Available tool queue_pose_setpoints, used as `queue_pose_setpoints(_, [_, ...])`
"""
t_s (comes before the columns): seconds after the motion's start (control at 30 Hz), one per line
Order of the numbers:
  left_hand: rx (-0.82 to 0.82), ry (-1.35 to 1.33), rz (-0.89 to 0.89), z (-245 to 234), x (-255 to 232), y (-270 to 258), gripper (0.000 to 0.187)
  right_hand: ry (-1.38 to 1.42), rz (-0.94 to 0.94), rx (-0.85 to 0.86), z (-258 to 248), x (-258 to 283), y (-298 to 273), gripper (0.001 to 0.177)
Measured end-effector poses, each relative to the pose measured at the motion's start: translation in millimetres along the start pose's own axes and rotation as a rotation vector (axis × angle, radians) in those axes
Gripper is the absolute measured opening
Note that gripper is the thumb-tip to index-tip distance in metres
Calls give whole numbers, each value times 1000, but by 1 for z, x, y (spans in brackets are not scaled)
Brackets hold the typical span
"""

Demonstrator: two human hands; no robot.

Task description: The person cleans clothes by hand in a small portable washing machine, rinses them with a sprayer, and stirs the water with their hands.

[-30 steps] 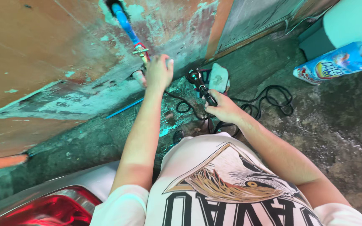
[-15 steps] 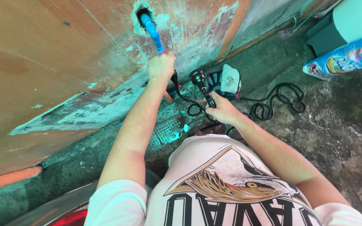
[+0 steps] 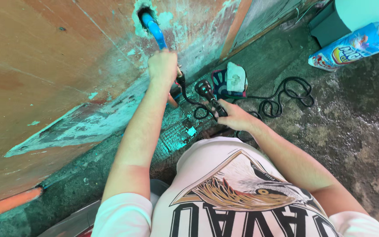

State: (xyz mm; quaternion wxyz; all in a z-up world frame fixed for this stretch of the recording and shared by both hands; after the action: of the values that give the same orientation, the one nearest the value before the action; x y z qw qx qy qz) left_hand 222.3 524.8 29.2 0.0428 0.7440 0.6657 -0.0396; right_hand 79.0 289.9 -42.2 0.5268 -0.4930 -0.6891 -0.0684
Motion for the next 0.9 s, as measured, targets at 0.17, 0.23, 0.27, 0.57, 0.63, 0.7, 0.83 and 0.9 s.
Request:
queue_pose_setpoints(0.17, [316,-349,-336,17,17,-14,35,49,14,18,9,0,-7,37])
queue_pose_setpoints(0.23, [271,-313,-315,13,18,-13,32,42,15,20,11,1,-2,36])
queue_pose_setpoints(0.27, [253,-299,-301,14,15,-11,30,62,23,28,15,1,-3,38])
queue_pose_setpoints(0.57, [53,-30,183,39,-17,25,11,50,25,40,16,5,-7,36])
queue_pose_setpoints(0.63, [39,-30,233,29,-18,17,13,68,21,35,15,5,-10,37])
queue_pose_setpoints(0.7, [38,-29,273,21,-19,15,18,82,6,27,15,6,-10,38])
queue_pose_setpoints(0.83, [144,-14,197,34,-11,21,24,35,16,-3,15,6,-7,35])
queue_pose_setpoints(0.9, [212,-50,58,41,-1,25,22,82,57,19,17,3,-6,37])
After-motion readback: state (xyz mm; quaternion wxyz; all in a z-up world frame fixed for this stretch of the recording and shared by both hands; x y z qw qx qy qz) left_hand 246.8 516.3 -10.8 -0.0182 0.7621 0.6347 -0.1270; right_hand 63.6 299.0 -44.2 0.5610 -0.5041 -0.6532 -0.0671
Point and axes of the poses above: each hand's wrist, its own y-axis towards the middle knuckle, its own z-axis out of the palm, x = y × z, the point moved 8 cm from there along y, towards the middle knuckle, and after that the axes turned 6 degrees about -y, right-handed, at the moved point
